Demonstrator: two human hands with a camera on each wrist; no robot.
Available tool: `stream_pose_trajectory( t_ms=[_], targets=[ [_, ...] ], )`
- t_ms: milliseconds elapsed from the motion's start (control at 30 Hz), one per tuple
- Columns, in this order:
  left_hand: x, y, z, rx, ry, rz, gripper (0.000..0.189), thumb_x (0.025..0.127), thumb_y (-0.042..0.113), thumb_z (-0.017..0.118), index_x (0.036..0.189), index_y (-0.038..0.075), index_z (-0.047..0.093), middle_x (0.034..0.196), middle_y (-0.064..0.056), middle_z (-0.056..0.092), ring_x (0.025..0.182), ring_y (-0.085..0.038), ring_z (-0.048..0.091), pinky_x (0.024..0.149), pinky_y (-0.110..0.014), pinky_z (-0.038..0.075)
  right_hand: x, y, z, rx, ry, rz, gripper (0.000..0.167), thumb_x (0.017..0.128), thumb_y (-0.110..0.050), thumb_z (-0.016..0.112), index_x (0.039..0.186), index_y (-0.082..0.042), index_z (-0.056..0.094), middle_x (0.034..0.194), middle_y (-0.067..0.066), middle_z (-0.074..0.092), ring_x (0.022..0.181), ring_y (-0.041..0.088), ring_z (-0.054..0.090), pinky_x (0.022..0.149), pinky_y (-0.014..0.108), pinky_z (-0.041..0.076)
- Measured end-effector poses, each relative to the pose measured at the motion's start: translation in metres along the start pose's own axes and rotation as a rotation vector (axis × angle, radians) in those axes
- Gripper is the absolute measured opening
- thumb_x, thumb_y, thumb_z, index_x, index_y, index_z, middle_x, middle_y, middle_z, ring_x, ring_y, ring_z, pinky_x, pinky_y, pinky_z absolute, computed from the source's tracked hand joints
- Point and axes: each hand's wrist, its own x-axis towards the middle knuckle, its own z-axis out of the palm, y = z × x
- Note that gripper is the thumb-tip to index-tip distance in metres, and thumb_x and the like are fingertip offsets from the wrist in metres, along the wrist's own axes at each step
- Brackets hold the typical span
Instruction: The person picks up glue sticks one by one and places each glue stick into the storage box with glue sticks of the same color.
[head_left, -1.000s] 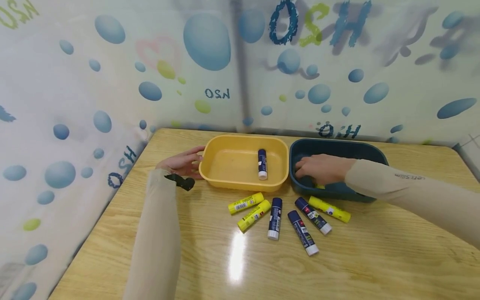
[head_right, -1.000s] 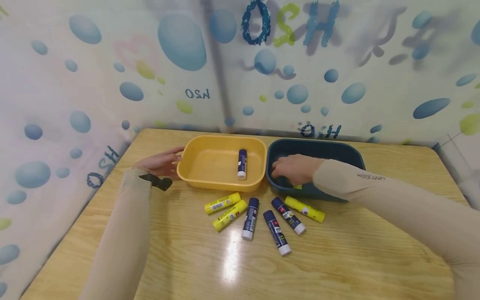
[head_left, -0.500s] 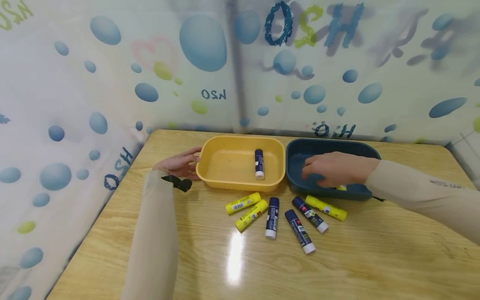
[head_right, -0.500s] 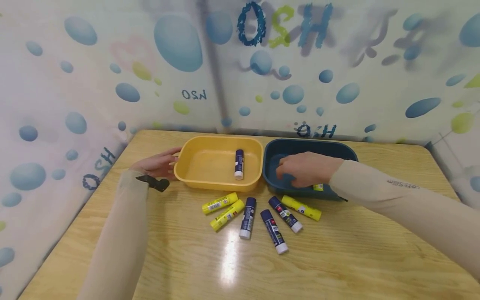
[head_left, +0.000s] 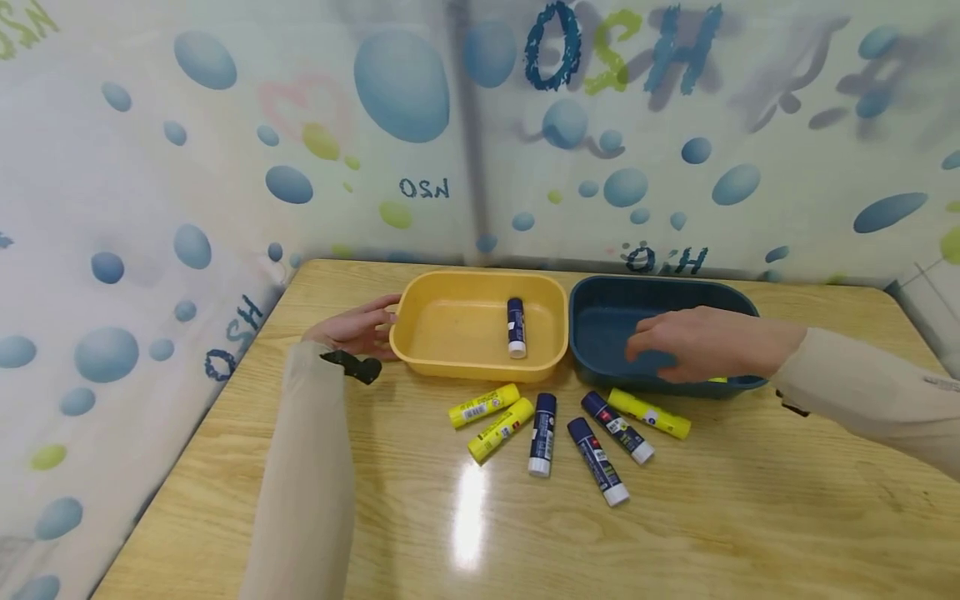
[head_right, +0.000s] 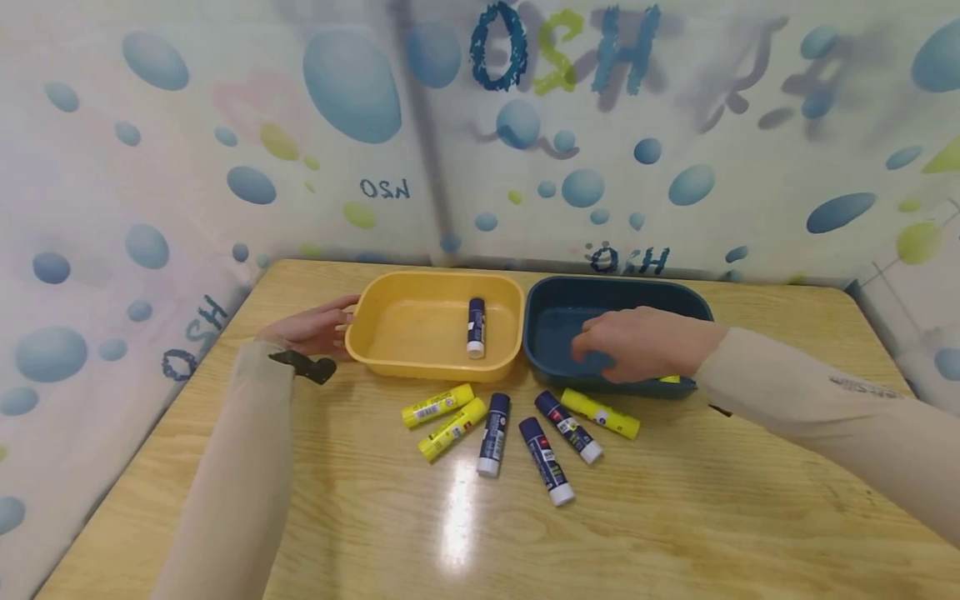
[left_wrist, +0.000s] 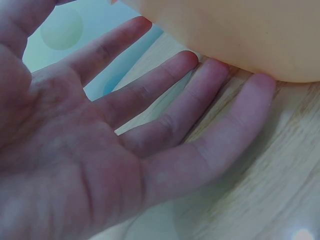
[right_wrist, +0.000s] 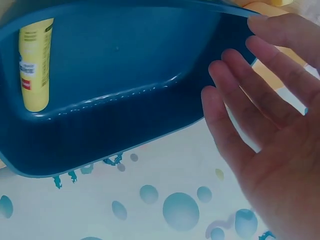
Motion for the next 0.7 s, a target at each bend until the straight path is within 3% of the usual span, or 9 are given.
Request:
stream_pose_trajectory(
  t_ms=[433, 700],
  targets=[
    [0.000, -0.001, -0.002, -0.004, 0.002, -0.004, 0.058, 0.101, 0.013, 0.048, 0.153, 0.026, 0.024, 0.151, -0.009, 0.026, 0.120, -0.029, 0.047, 0.097, -0.049, 0.044, -0.013, 0.002, 0.007, 0.039, -0.040, 0.053, 0.033, 0.084, -0.017, 0.076, 0.115, -0.015, 0.065, 0.113, 0.003, 0.063, 0.089, 0.020, 0.062, 0.065, 0.034, 0.053],
    [0.001, -0.001, -0.001, -0.021, 0.008, -0.004, 0.058, 0.101, 0.011, 0.048, 0.152, 0.026, 0.025, 0.150, -0.009, 0.027, 0.120, -0.029, 0.046, 0.097, -0.050, 0.044, -0.018, 0.001, 0.012, 0.077, -0.058, 0.066, 0.032, 0.085, -0.019, 0.076, 0.114, -0.015, 0.064, 0.109, 0.000, 0.063, 0.094, 0.022, 0.061, 0.071, 0.039, 0.053]
  ],
)
